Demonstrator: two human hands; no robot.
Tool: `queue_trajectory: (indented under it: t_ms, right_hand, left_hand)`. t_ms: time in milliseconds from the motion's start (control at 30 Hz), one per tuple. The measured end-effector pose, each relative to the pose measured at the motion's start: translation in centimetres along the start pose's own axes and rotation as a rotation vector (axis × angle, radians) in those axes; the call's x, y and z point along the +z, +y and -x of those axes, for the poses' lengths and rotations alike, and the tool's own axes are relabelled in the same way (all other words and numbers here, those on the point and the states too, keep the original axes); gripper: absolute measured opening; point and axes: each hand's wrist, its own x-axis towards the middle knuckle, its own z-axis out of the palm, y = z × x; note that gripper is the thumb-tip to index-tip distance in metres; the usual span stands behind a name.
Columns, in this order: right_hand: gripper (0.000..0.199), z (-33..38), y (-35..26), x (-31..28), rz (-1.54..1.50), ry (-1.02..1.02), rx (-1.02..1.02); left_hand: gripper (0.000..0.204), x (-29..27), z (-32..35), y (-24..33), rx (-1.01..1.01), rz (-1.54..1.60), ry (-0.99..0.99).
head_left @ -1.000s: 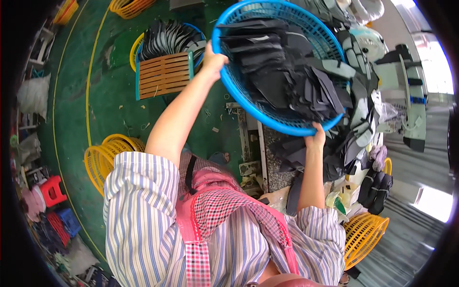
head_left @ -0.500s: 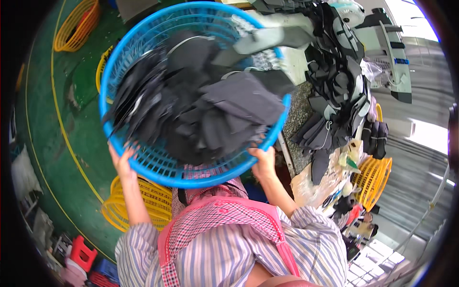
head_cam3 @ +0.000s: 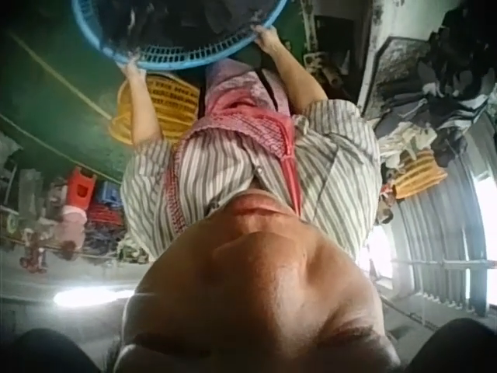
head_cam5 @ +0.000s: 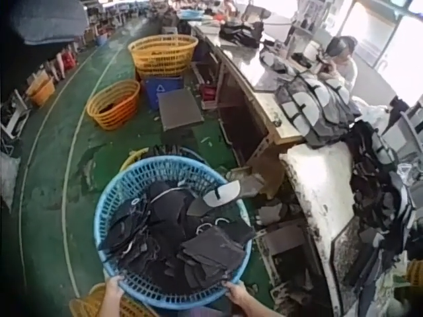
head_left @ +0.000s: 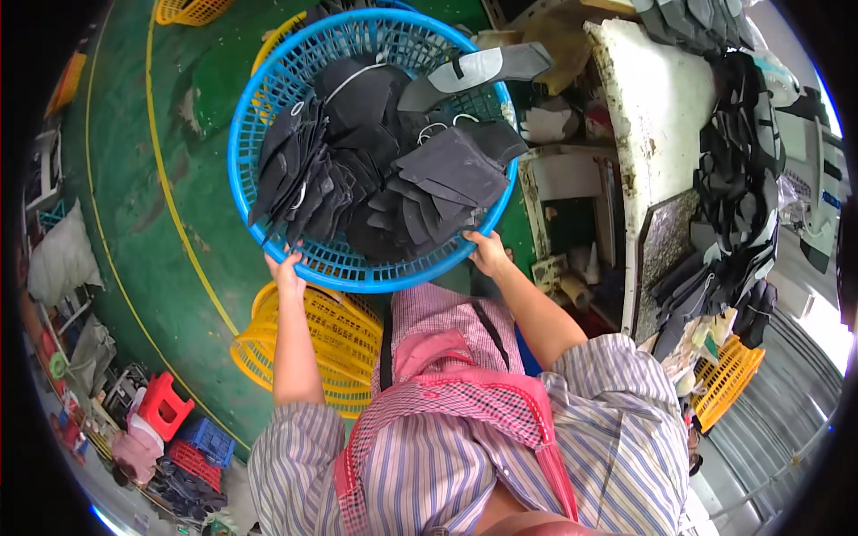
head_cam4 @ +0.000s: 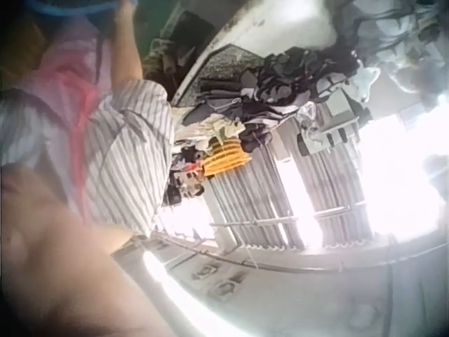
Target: Apply adhesive to shoe upper components using a hand-held spreader tool.
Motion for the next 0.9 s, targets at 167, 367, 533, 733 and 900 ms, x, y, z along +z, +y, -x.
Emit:
queue_trajectory:
  t_ms: [167,367,533,733,900]
  right_hand:
    - [0.039,1.7,-2.7,-0.7,0.482,0.021,0.123]
    - [0.081,-4.9,-18.2,3.7,0.273,0.268,-0.516]
    - [0.028,-13.0,-24.1,7.9,0.053,0.161,-0.749]
    - [0.019,1.8,-28.8,10.8,0.05,-0.227,-0.999]
    - [0.016,14.2,-40.9,-5.5,-0.337,0.024,-1.331]
  left_hand:
    - [0.072,-0.4,-0.6,1.7,-0.024,-0.114,0.001]
    - [0.071,-3.4,-3.3,0.4,-0.042,-0.128,0.137]
    - [0.074,-2.6,-3.2,0.4,-0.07,-0.092,0.062]
    - [0.063,-2.6,-1.9,5.7,0.237,-0.495,0.608]
    - [0.05,10.9,-0.5,10.9,0.755,-0.614,0.578]
